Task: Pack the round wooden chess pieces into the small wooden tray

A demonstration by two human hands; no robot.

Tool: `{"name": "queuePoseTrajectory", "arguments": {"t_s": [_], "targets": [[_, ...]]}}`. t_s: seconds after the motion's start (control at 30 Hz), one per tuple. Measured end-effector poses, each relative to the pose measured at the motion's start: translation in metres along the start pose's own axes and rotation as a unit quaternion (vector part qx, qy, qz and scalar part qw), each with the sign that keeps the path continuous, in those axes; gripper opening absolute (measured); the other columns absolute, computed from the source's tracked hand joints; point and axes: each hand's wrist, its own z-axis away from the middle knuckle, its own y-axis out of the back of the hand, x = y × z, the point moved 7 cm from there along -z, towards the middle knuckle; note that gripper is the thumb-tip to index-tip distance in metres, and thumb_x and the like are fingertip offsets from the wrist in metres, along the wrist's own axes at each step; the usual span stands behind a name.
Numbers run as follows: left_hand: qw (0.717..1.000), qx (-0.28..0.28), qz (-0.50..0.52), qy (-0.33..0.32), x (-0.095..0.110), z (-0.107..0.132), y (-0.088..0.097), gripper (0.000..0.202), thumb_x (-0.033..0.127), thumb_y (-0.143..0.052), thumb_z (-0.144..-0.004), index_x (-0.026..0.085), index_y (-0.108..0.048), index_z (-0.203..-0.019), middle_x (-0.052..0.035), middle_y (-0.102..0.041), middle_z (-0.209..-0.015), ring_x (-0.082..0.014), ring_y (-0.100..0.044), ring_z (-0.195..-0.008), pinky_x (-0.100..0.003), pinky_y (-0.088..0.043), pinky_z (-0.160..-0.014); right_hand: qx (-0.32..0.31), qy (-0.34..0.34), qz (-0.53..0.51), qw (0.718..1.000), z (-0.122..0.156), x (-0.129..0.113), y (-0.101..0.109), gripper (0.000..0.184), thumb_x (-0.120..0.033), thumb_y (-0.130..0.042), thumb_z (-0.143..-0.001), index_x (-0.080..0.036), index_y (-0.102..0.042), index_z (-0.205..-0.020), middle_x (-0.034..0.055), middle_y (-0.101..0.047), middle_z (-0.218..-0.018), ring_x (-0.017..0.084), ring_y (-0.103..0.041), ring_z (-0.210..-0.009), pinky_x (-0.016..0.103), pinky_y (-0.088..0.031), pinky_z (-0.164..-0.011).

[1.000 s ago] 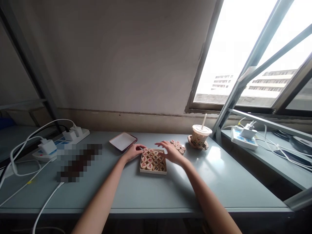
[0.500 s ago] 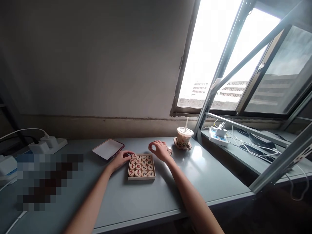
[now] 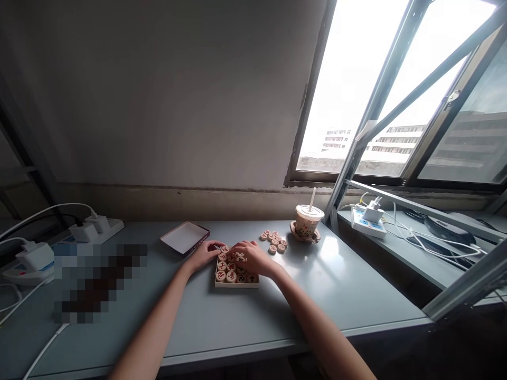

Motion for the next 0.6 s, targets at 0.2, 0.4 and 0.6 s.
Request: {"name": "queuePoseTrajectory", "arguments": {"t_s": [0.2,0.4,0.6], "targets": [[1.0,-0.001,0.005,-0.003,-0.001,-0.001,-0.001,0.032,0.032,-0.058,-0.071,0.017,-0.069,-0.096,-0.0076,-0.069,-0.105,-0.0251,-0.059,-0.104,-0.033,-0.043,-0.094,0.061,-0.048,0.026,0.997,0.002,0.018,0.015,0.019,-0.037,-0.06,-0.084,-0.026,-0.065,-0.099,0.0026,-0.065,-0.099,0.019,-0.054,-0.095,0.034,-0.036,-0.085],[0.999,-0.007,0.026,0.018,-0.006,0.001,-0.003,0.037,0.036,-0.057,-0.072,0.015,-0.066,-0.101,-0.0094,-0.067,-0.11,-0.0248,-0.058,-0.105,-0.034,-0.042,-0.093,0.092,-0.208,0.147,0.963,0.024,0.072,0.036,0.019,-0.033,-0.052,-0.089,-0.027,-0.068,-0.097,0.0067,-0.059,-0.11,0.024,-0.047,-0.105,0.037,-0.033,-0.083],[0.999,0.001,0.031,0.014,-0.007,0.002,-0.003,0.037,0.036,-0.057,-0.072,0.015,-0.066,-0.101,-0.0097,-0.066,-0.11,-0.0246,-0.058,-0.106,-0.035,-0.042,-0.095,0.055,-0.191,0.157,0.967,0.026,0.074,0.03,0.021,-0.019,-0.055,-0.085,-0.027,-0.068,-0.1,0.0061,-0.06,-0.113,0.022,-0.05,-0.104,0.037,-0.032,-0.087]]}}
